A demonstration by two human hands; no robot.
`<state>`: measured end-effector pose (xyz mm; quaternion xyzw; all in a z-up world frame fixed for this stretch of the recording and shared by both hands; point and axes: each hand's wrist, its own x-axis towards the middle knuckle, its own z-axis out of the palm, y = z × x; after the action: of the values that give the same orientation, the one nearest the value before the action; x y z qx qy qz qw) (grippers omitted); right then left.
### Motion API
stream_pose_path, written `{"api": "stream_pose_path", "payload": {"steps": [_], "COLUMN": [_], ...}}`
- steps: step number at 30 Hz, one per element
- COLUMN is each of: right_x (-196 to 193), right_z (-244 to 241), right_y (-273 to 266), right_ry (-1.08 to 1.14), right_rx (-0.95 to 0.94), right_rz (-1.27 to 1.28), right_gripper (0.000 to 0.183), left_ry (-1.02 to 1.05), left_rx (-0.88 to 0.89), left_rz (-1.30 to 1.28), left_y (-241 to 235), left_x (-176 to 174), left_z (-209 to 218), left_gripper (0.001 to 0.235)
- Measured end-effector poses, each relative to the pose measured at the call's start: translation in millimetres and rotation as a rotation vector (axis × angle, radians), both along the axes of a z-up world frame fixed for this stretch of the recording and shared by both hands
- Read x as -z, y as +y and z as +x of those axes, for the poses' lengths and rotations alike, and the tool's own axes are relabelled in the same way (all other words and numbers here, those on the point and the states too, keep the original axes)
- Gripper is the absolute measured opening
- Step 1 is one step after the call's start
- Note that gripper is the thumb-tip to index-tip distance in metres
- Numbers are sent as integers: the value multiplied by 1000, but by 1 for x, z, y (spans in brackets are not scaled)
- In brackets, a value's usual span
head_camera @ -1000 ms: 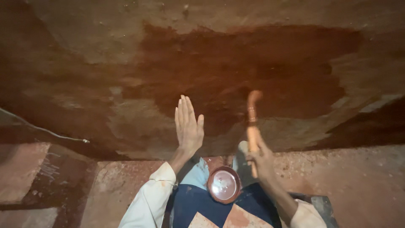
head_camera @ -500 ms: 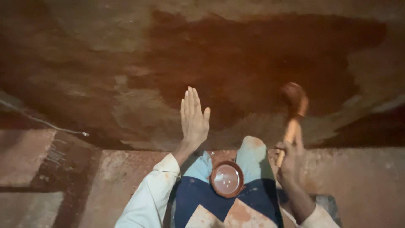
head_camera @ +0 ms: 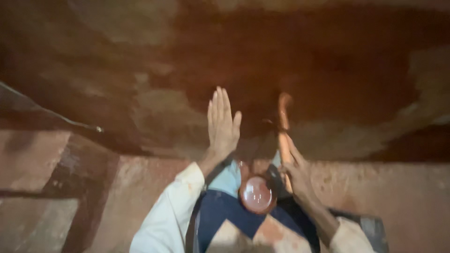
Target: The person applies reddish-brown paint to a wall using a brush, repeatedly dipping the brush into a small bowl held between the legs. The person works in a confined space, smoothing the paint with consistent strokes.
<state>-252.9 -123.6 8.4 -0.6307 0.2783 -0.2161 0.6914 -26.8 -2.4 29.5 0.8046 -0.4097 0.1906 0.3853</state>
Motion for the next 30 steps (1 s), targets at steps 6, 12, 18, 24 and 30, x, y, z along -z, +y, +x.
{"api": "stream_pose_path", "payload": {"steps": [6, 12, 18, 24, 30], "right_x": [-25, -14, -2, 5, 6], "right_z": [-2, -19, -38, -33, -16], "right_y": [15, -19, -55, -53, -8], "right_ry": [-5, 39, -94, -143, 32], "right_rx": [-131, 212, 481, 455, 97], "right_rz": [4, -2, 116, 13, 74], "right_gripper": [85, 94, 71, 81, 70], "left_ry": [35, 20, 19, 21, -19], "left_rx": [-12, -14, -31, -35, -44], "left_rz": [13, -15, 11, -23, 30], "left_y": [-1, 0, 1, 1, 2], "left_x": [-1, 1, -2, 0, -3], "left_z": [0, 1, 5, 5, 6], "left_gripper": [72, 72, 73, 72, 72]}}
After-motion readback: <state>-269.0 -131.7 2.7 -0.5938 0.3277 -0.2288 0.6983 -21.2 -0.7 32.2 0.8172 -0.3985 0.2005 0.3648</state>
